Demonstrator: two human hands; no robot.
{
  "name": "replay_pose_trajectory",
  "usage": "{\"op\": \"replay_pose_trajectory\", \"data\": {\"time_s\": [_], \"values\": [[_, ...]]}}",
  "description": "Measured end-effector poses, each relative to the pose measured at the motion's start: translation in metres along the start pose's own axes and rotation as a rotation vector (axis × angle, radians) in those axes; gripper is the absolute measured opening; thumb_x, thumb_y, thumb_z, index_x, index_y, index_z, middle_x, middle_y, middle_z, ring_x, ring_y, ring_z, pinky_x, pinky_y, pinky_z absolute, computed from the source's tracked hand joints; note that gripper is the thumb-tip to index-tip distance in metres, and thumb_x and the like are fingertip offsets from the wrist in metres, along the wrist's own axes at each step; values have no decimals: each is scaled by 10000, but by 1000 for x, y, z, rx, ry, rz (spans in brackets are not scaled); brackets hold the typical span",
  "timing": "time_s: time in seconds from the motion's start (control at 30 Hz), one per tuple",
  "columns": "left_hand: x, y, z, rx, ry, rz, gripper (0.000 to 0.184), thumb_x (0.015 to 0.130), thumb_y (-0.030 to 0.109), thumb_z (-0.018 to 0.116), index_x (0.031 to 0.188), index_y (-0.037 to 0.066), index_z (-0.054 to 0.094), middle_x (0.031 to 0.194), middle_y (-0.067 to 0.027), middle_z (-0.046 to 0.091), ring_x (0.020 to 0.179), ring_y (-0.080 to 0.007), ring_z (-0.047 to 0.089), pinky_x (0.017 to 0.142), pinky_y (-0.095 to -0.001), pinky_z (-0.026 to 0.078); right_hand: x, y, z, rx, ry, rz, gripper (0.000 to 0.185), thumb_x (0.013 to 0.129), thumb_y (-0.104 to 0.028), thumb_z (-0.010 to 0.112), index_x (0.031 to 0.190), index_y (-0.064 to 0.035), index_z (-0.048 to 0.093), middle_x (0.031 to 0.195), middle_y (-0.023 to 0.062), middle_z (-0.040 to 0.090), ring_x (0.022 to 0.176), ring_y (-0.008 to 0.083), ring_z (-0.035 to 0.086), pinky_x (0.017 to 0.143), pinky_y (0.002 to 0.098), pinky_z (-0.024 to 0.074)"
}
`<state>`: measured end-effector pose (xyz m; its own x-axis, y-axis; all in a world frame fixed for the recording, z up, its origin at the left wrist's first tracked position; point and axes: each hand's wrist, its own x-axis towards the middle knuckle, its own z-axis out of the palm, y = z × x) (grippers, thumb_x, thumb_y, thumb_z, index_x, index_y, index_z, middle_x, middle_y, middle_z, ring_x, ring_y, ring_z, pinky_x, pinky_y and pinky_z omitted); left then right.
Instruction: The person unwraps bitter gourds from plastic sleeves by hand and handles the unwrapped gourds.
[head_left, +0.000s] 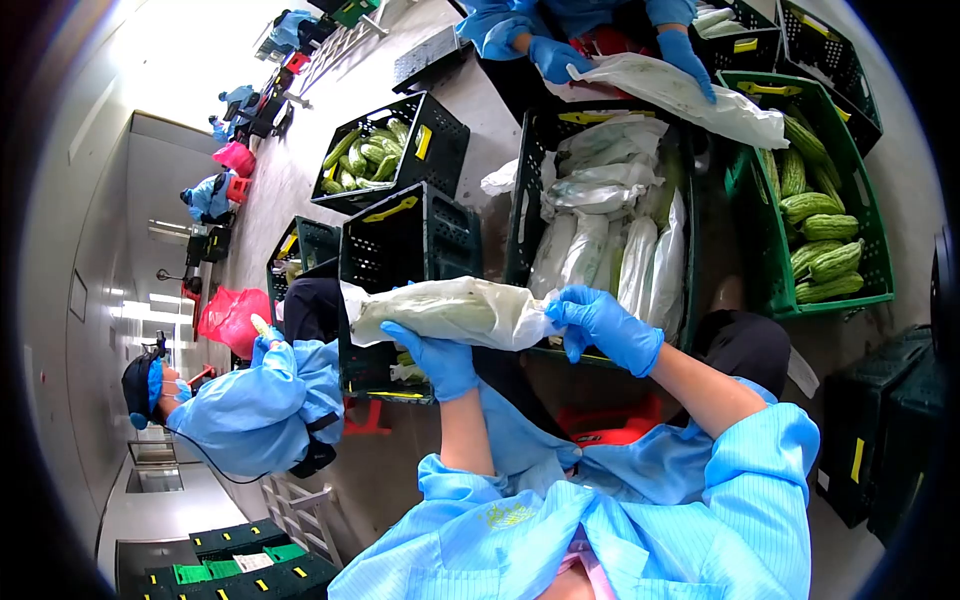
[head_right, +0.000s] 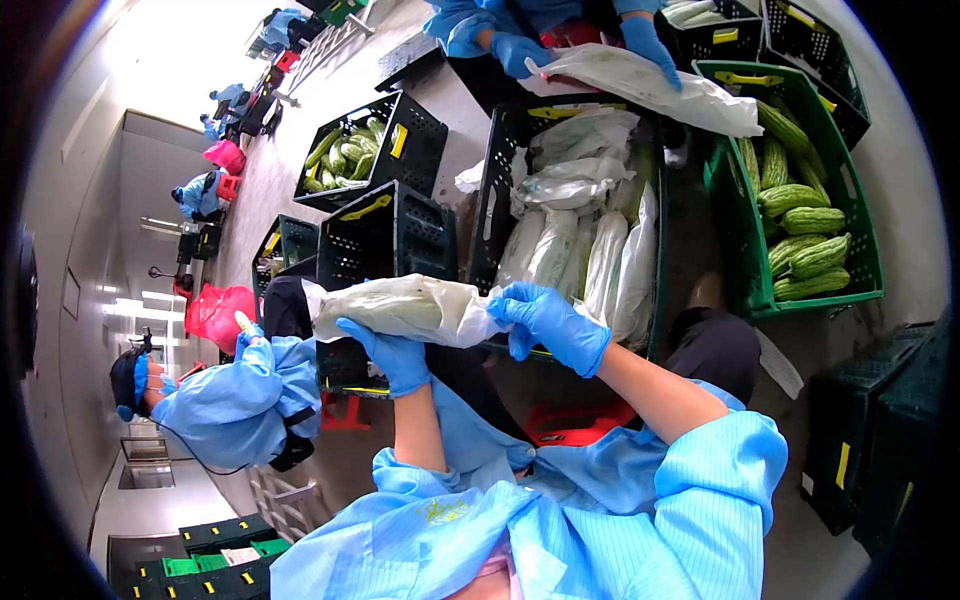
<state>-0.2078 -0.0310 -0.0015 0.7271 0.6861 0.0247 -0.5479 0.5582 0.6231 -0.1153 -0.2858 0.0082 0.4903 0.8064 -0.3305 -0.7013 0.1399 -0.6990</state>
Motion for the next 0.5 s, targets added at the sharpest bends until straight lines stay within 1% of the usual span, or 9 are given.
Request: {"op": "replay_pose_trajectory", "data": {"time_s": [0.03,0.13,0.17,0.27,0.3,0.4,0.5], "values": [[0,-1,2,7,-6,16,745,891,664,499,1434,161,405,1457,-76,427,1333,-294,407,1152,-512,261,-1,6,-2,41,-57,25,307,938,-280,617,1099,-18,608,889,91,627,645,186,640,575,359,560],[-4,-1,7,41,-34,0,747,896,668,485,1439,161,399,1454,-71,431,1330,-290,410,1151,-507,259,-1,17,-6,76,-121,172,292,946,-271,594,1093,-19,606,893,94,620,614,191,623,566,371,557],[-5,-1,5,33,-42,-18,748,898,669,479,1443,163,393,1456,-68,428,1331,-289,407,1151,-506,258,-2,20,-4,69,-98,193,285,946,-283,587,1065,-25,616,864,86,607,594,185,608,554,375,554],[-6,1,3,30,-51,-40,751,905,672,462,1453,166,376,1463,-63,418,1338,-286,398,1151,-503,256,2,34,-3,23,-119,296,268,931,-279,608,1035,-33,630,844,77,601,603,174,609,553,368,548],[-7,0,5,41,-41,-26,753,906,674,457,1455,166,371,1466,-62,414,1341,-286,394,1151,-502,254,4,36,-1,-17,-142,288,271,918,-305,636,993,-45,645,790,59,588,575,169,598,533,364,536],[-7,2,1,25,-33,-4,759,908,680,445,1460,166,360,1471,-66,405,1349,-286,383,1157,-498,244,13,35,3,5,-233,267,303,911,-337,654,963,-39,644,754,54,589,542,161,584,513,338,524],[-7,5,2,38,-23,45,759,910,682,436,1461,166,357,1472,-69,402,1353,-287,379,1162,-496,242,15,15,13,-106,-166,176,347,931,-333,639,1078,-19,653,758,49,611,517,145,573,489,292,509]]}}
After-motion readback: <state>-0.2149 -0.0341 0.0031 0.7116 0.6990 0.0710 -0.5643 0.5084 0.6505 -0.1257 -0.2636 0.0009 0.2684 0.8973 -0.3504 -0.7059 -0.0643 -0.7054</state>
